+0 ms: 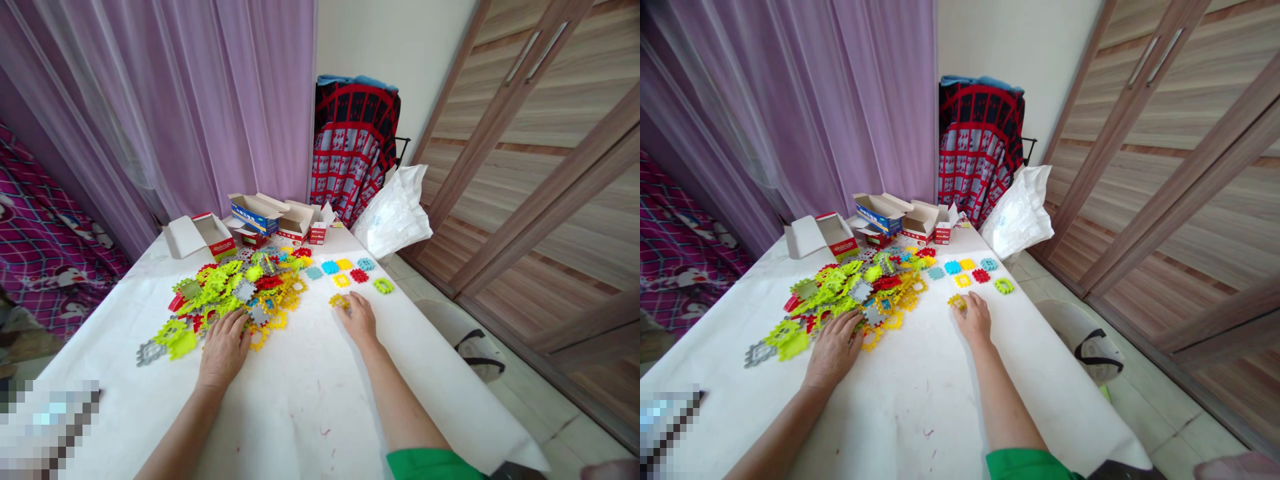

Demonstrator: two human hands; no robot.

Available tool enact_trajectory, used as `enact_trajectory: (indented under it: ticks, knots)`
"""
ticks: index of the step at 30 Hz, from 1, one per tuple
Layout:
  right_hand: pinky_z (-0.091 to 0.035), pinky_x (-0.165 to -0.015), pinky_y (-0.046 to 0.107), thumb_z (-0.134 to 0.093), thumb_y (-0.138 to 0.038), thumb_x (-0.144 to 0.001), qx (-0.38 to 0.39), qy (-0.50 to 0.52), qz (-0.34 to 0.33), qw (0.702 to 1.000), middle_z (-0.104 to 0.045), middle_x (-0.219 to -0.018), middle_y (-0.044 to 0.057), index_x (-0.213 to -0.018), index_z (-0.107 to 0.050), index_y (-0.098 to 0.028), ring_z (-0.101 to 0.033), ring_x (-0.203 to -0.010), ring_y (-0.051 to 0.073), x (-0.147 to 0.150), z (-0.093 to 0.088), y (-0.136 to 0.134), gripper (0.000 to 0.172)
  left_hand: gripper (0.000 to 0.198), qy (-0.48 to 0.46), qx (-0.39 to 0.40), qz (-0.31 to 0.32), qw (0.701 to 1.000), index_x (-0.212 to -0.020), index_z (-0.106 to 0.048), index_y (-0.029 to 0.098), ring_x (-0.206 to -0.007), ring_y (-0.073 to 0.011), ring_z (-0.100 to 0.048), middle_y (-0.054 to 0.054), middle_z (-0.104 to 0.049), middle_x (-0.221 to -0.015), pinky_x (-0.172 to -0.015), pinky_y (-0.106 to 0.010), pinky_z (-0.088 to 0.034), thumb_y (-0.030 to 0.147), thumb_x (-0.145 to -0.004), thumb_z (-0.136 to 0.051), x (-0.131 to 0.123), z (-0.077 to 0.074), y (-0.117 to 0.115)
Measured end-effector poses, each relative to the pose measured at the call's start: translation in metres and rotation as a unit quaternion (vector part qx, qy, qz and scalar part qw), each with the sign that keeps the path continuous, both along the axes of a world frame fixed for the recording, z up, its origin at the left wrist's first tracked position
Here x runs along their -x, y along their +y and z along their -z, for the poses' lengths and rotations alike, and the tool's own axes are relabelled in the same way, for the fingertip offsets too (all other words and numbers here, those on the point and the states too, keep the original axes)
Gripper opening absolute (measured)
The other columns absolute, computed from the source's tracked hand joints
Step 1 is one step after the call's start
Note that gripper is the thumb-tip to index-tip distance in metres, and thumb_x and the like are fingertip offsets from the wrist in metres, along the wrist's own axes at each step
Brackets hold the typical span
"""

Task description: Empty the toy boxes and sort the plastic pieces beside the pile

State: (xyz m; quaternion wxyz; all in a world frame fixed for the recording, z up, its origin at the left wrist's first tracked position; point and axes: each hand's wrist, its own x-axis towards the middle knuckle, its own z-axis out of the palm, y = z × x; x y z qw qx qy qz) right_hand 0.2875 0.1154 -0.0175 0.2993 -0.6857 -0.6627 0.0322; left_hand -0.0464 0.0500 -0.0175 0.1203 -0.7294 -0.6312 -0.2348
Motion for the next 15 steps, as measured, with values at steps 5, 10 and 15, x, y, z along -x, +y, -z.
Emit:
enact_trajectory:
  ticks: [5,10,15]
  knots:
    - [-0.047,-0.089,0.030,-0.041,-0.028,-0.085,-0.040,0.115,0.039,0.992,-0.070,-0.101,0.009,-0.092,-0.068,-0.018,-0.062,-0.090,0.019,0.003,0.001,-0.006,0.030,0.035,-0.014,-0.003,0.002,1.000,-0.116,-0.065,0.023,-0.120,-0.0299,-0.057,-0.010,-0.066,-0.125,-0.102,-0.050,-0.042,0.032,-0.090,-0.044,0.000,0.000,0.000]
    - [-0.048,-0.078,0.029,-0.042,-0.032,-0.084,0.007,0.132,0.036,0.991,-0.072,-0.092,0.005,-0.091,-0.069,-0.021,-0.063,-0.078,0.019,0.004,0.002,-0.012,0.030,0.034,-0.008,-0.002,-0.001,1.000,-0.116,-0.065,0.022,-0.120,-0.0294,-0.057,-0.009,-0.066,-0.126,-0.103,-0.048,-0.042,0.030,-0.090,-0.044,-0.002,-0.004,-0.001]
    - [-0.045,-0.084,0.030,-0.048,-0.031,-0.083,-0.013,0.045,0.056,0.997,-0.067,-0.109,0.008,-0.105,-0.065,-0.020,-0.060,-0.098,0.021,0.008,-0.001,-0.015,0.030,0.035,-0.008,0.002,-0.007,1.000,-0.116,-0.065,0.022,-0.120,-0.0294,-0.056,-0.009,-0.065,-0.127,-0.102,-0.048,-0.043,0.029,-0.089,-0.045,-0.004,-0.005,-0.003]
